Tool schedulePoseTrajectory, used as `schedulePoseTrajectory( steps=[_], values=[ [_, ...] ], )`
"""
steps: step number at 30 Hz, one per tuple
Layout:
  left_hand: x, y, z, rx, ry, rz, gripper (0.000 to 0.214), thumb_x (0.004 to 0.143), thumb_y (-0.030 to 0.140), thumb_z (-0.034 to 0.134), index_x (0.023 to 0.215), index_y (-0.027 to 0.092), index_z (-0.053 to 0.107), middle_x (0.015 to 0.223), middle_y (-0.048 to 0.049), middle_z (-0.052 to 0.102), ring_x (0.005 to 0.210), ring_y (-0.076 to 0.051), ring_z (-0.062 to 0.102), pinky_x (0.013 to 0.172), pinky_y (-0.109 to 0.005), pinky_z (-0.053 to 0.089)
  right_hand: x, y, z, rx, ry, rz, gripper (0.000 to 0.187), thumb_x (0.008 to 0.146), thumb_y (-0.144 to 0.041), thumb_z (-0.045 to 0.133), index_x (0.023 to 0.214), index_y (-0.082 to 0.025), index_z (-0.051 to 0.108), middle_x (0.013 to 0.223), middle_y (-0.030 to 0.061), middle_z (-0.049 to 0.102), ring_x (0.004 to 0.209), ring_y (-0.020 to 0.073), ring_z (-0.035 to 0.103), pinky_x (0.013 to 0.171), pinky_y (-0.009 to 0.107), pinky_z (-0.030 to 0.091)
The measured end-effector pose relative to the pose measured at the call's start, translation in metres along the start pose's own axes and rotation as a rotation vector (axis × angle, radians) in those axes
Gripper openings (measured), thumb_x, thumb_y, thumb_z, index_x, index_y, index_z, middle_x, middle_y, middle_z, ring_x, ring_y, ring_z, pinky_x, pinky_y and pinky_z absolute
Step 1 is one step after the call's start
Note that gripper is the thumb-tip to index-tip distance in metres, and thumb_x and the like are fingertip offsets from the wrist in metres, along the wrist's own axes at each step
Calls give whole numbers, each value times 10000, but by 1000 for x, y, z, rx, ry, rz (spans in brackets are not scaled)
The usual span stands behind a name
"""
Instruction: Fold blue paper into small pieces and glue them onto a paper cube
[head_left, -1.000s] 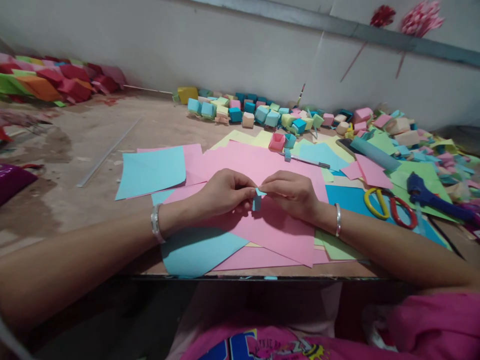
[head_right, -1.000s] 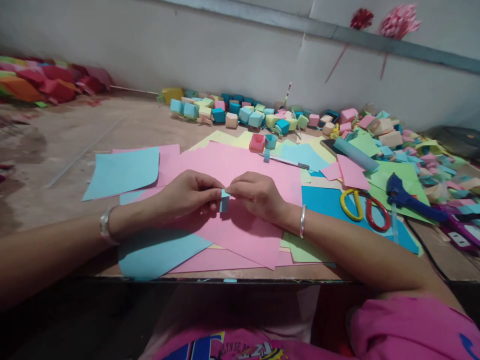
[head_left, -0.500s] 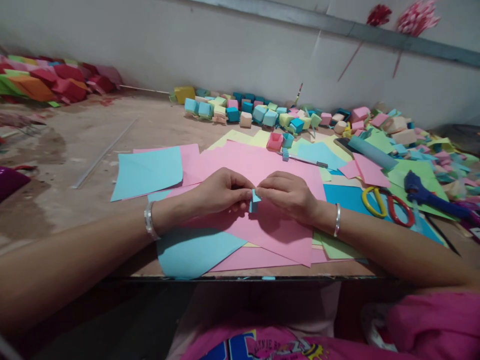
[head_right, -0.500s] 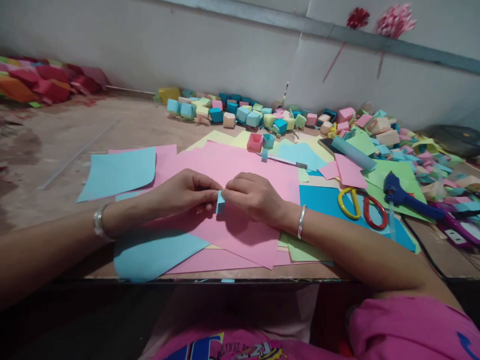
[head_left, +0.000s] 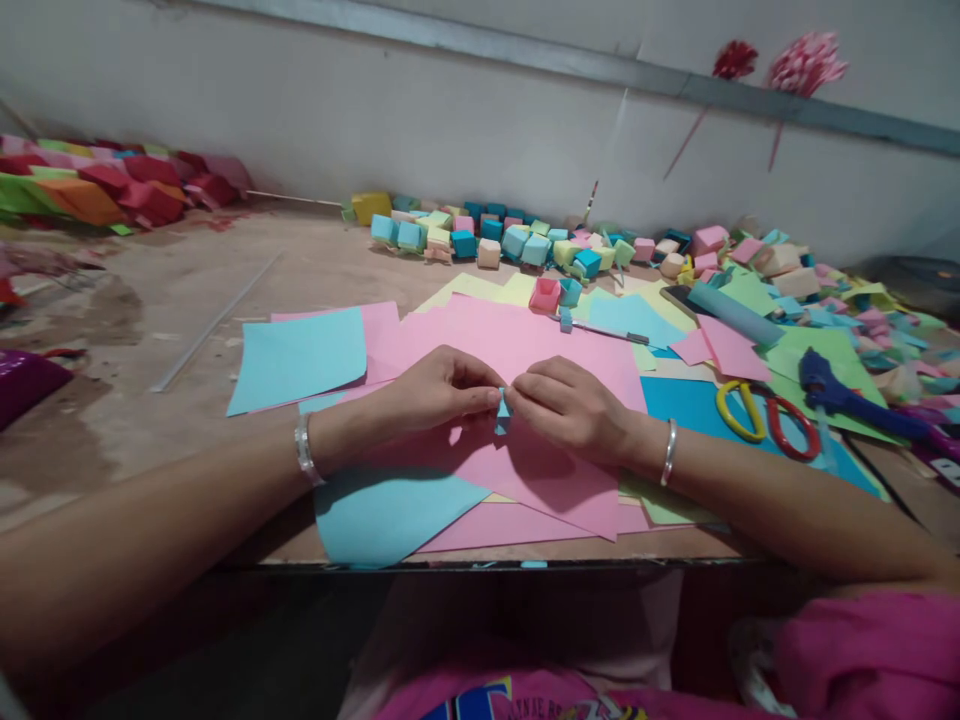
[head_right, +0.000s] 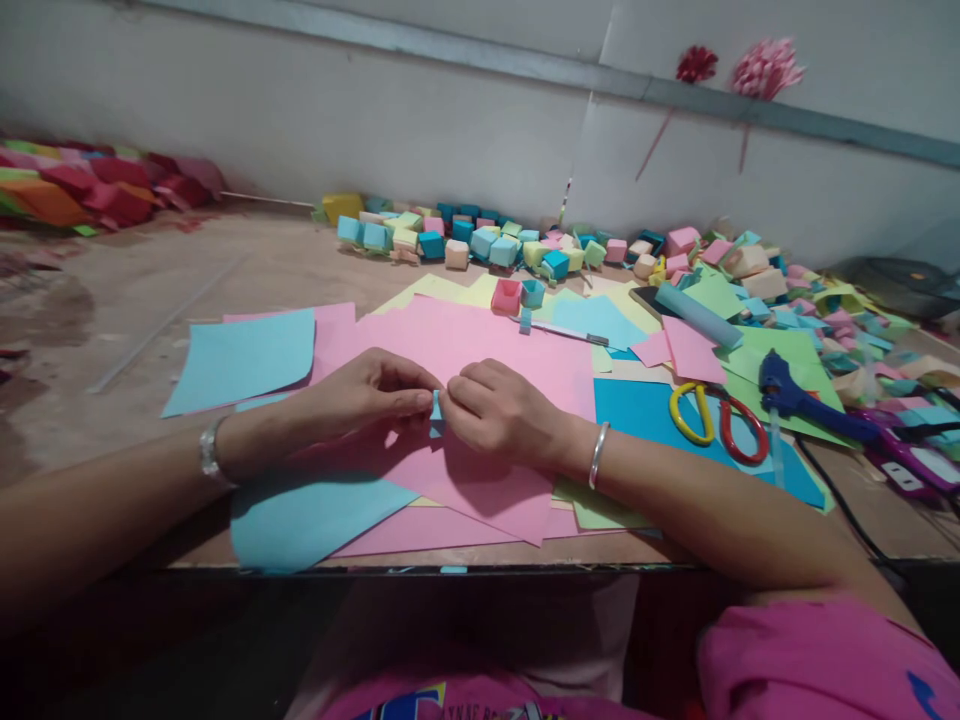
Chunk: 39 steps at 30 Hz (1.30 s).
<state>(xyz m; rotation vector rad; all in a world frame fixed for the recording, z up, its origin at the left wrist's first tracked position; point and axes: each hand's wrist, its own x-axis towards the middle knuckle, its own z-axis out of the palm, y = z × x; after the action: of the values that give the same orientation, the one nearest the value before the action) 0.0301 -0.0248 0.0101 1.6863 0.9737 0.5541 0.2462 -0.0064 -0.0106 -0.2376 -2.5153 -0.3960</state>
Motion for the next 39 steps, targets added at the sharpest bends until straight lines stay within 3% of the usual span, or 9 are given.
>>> schedulePoseTrajectory(
  steps=[4, 9, 15, 18, 25, 27, 31, 34, 39],
  values=[
    [1, -1, 2, 112, 59, -7, 209, 838, 269, 587, 811, 108, 716, 605, -39, 647, 505, -107, 533, 475, -212, 413, 0, -3, 5, 146, 37, 120, 187, 944, -114, 445, 889, -170, 615, 795, 71, 655, 784, 183, 573, 703, 338, 487],
    [-2, 1, 8, 552, 311, 197, 146, 778, 186, 599, 794, 148, 739, 693, -45, 700, 596, -121, 573, 562, -226, 401, 1, -7, 14, 341, 84, 434, 142, 925, -264, 528, 858, -157, 593, 748, 39, 624, 675, 138, 527, 634, 275, 429],
    [-4, -3, 14, 916, 299, 469, 191, 790, 157, 518, 695, 151, 684, 658, -49, 653, 587, -134, 513, 562, -259, 355, 2, -7, 11, 381, 22, 383, 173, 864, -188, 515, 692, -176, 534, 644, 11, 523, 620, 130, 445, 582, 268, 356],
    [-4, 0, 16, 834, 303, 452, 182, 799, 167, 522, 712, 152, 680, 626, -31, 630, 549, -116, 489, 543, -247, 354, 5, -8, 5, 472, 102, 385, 171, 814, -134, 523, 649, -178, 537, 617, -1, 513, 598, 118, 456, 554, 251, 357],
    [-3, 6, 13, 421, 258, 242, 170, 836, 256, 587, 895, 164, 717, 769, -20, 716, 647, -114, 601, 576, -203, 424, 5, -4, 4, 638, 283, 603, 173, 838, -211, 606, 669, -175, 616, 625, -8, 595, 563, 96, 511, 538, 247, 395],
    [-2, 3, 11, 457, 290, 233, 168, 844, 242, 579, 858, 160, 725, 744, -23, 717, 633, -114, 597, 577, -209, 416, 3, -2, 7, 650, 275, 609, 177, 853, -233, 610, 688, -173, 627, 632, -5, 606, 572, 98, 516, 541, 246, 402],
    [0, -3, 10, 743, 399, 296, 146, 819, 180, 576, 802, 154, 718, 710, -34, 691, 592, -120, 544, 571, -239, 370, 1, 0, 10, 536, 205, 551, 114, 870, -273, 615, 839, -169, 650, 750, 32, 659, 676, 131, 569, 633, 276, 458],
    [0, -6, 11, 873, 398, 347, 172, 831, 172, 544, 787, 162, 710, 716, -42, 684, 630, -141, 557, 585, -253, 365, 2, -4, 8, 434, 169, 460, 101, 882, -252, 596, 851, -171, 647, 758, 42, 666, 702, 144, 580, 669, 294, 463],
    [-1, -3, 16, 723, 353, 350, 160, 834, 190, 568, 856, 166, 725, 765, -38, 712, 651, -130, 589, 593, -232, 403, 3, -7, 6, 420, 230, 539, 168, 845, -198, 611, 679, -175, 622, 626, 2, 621, 568, 107, 506, 550, 256, 392]
  ],
)
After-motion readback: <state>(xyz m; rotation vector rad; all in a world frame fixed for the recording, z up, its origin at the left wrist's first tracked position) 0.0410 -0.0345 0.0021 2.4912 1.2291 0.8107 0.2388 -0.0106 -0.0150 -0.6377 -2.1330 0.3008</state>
